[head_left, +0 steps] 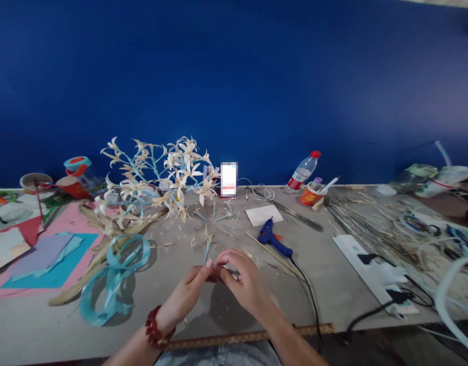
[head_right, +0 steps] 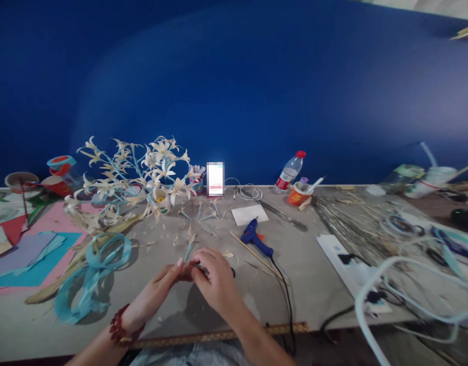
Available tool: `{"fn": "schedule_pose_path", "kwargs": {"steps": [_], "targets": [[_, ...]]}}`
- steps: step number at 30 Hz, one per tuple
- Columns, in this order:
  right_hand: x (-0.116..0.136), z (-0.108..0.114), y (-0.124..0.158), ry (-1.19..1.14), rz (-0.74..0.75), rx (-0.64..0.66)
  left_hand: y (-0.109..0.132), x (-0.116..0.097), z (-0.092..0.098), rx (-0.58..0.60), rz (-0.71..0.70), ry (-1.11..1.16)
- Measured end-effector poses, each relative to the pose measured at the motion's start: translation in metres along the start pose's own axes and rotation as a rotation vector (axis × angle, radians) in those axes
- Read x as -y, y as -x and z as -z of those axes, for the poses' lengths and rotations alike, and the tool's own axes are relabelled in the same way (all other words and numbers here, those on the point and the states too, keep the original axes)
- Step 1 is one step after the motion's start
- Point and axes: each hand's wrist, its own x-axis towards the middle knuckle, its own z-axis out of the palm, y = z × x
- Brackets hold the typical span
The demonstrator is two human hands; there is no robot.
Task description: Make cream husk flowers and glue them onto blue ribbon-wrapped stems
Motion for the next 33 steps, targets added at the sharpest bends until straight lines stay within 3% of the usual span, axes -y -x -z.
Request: {"fn": "schedule_pose_path", "kwargs": {"steps": [3,8,11,14,17,21,24,26,33], "targets": [[-0.006,0.002,0.003,-0.1,-0.133,-0.059,0.001,-0.009,0.007,0.084,-0.202,-0.233],[-0.012,0.0,0.008,-0.502,-0.335,-0.099,-0.001,-0.018,0.012,-0.178,-0.708,-0.687],[-0.011,-0.007,0.011,-0.753,-0.45,-0.054,0.001,-0.021,0.007,-0.181,-0.891,-0.772],[-0.011,-0.012,0.013,-0.985,-0.524,-0.023,0.003,-0.022,0.0,-0.137,-0.989,-0.712],[-0.01,-0.014,0.014,-1.089,-0.534,-0.004,0.005,-0.02,-0.005,-0.075,-0.98,-0.54],[-0.008,-0.014,0.014,-1.085,-0.44,-0.052,0.006,-0.015,-0.008,0.036,-0.854,-0.26],[-0.009,-0.014,0.016,-1.199,-0.482,0.112,0.006,-0.017,-0.008,0.143,-0.828,-0.133],[-0.011,-0.015,0.017,-1.272,-0.516,0.209,0.005,-0.02,-0.006,0.206,-0.832,-0.11],[-0.015,-0.019,0.018,-1.374,-0.578,0.263,-0.005,-0.03,0.005,0.355,-0.802,-0.137]]}}
